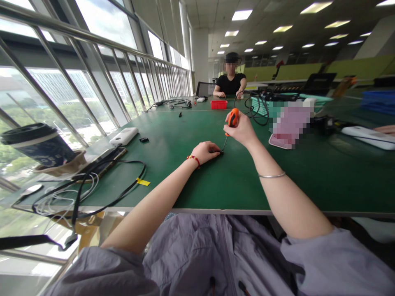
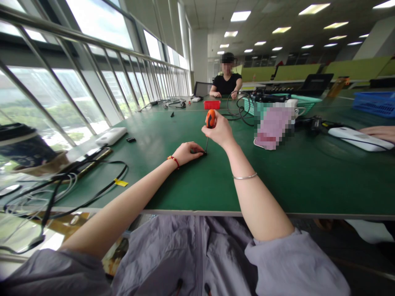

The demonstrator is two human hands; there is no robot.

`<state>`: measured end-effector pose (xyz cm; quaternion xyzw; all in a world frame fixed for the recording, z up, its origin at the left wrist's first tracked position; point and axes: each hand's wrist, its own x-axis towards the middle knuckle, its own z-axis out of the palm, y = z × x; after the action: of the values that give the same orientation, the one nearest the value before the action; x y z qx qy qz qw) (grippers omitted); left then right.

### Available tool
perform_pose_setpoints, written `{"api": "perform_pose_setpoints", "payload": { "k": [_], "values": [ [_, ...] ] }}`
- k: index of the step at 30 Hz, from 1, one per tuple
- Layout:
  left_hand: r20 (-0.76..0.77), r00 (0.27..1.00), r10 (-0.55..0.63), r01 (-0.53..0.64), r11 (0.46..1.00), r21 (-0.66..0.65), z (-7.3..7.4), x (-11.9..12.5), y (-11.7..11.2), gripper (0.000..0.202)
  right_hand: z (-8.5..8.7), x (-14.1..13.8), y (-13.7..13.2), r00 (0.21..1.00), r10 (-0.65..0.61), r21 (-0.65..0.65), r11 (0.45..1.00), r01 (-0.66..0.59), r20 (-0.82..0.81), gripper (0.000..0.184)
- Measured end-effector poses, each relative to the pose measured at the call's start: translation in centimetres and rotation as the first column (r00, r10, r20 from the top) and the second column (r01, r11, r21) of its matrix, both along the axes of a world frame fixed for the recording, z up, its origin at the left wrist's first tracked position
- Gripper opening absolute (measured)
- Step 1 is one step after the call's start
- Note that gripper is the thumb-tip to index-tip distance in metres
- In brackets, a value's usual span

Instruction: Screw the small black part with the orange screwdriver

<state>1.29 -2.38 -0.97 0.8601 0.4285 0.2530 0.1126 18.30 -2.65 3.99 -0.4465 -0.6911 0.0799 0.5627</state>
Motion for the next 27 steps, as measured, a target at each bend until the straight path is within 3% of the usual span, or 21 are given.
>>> {"api": "perform_pose_setpoints", "payload": {
  "k": [6,10,17,22,27],
  "values": [
    [-0.006,1.000,0.015,-0.015,1.000,0.007,-0.09,0.01,0.07,0.019,-0.23,0.04,0.10,0.996,-0.086,-0.063,0.994,0.086,0.003,0.024],
    [-0.011,0.999,0.032,-0.032,0.999,0.016,-0.15,0.03,0.15,0.021,-0.23,-0.10,0.19,0.999,-0.012,-0.119,0.993,0.009,-0.030,0.023],
    [-0.008,0.999,0.031,-0.031,0.999,0.011,-0.23,-0.02,0.26,0.019,-0.53,0.06,0.54,0.995,-0.100,0.003,0.995,0.100,0.020,0.021],
    [-0.008,1.000,0.023,-0.023,1.000,0.021,-0.27,-0.07,0.26,0.018,-0.18,-0.09,0.04,0.983,-0.181,0.000,0.983,0.181,0.007,0.024],
    [-0.007,1.000,0.020,-0.020,1.000,0.022,-0.29,-0.08,0.34,0.018,0.13,-0.25,-0.02,0.997,-0.079,-0.048,0.996,0.077,-0.028,0.018]
  ]
}}
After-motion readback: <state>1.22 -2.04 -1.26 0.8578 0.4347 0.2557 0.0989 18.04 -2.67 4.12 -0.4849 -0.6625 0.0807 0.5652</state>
